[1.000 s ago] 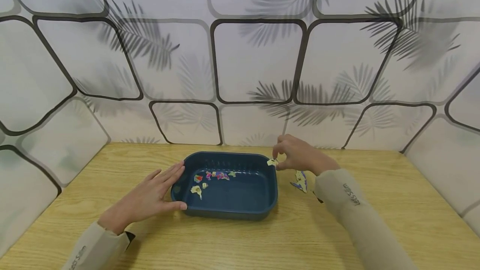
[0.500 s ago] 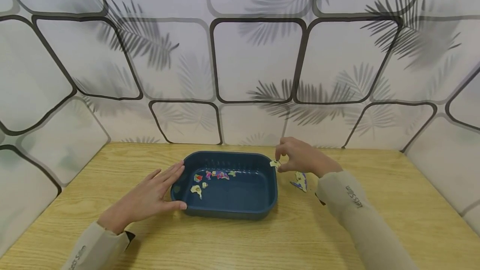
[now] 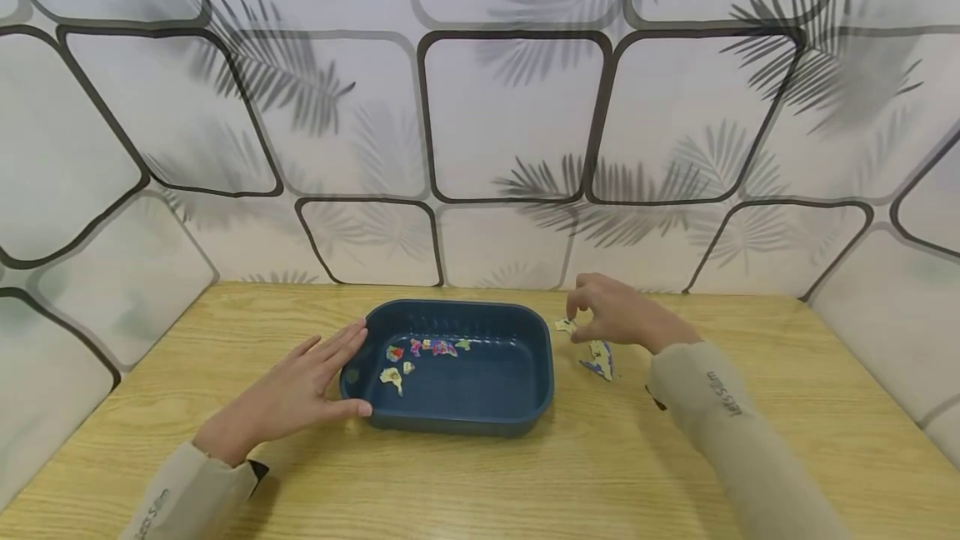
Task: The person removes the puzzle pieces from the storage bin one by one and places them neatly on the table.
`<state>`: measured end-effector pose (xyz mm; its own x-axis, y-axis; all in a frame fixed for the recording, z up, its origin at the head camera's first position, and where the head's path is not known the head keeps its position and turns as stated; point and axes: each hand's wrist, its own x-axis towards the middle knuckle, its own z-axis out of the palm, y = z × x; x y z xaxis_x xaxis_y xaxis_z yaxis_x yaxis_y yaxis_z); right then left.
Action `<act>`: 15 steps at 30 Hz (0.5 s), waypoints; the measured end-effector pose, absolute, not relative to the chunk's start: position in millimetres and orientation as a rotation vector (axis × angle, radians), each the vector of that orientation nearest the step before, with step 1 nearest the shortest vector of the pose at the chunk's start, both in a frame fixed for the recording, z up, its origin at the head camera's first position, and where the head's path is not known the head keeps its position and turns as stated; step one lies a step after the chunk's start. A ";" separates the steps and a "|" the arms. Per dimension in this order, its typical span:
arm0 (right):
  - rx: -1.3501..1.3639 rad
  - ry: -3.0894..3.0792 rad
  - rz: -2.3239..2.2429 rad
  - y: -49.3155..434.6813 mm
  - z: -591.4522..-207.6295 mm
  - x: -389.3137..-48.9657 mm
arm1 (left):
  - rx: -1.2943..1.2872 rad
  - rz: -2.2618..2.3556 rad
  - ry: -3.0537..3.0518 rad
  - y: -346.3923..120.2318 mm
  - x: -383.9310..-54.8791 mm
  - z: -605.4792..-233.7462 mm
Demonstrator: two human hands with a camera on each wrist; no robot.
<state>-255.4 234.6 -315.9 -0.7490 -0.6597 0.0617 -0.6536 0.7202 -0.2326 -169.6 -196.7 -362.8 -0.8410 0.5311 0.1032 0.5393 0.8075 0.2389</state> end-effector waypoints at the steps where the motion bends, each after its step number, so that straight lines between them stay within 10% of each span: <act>1: -1.103 2.891 -0.377 236.5 -316.4 -255.2 | -0.877 -0.401 -2.952 -196.6 -169.8 -362.9; 15: -1.012 2.896 -0.410 269.5 -327.8 -255.1 | -0.870 -0.389 -2.933 -196.3 -168.9 -362.4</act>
<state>-255.1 269.5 -327.8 -0.7853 -0.6176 0.0427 -0.6052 0.7513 -0.2633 -168.9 -196.3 -362.4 -0.8392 0.5291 0.1254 0.5435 0.8091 0.2235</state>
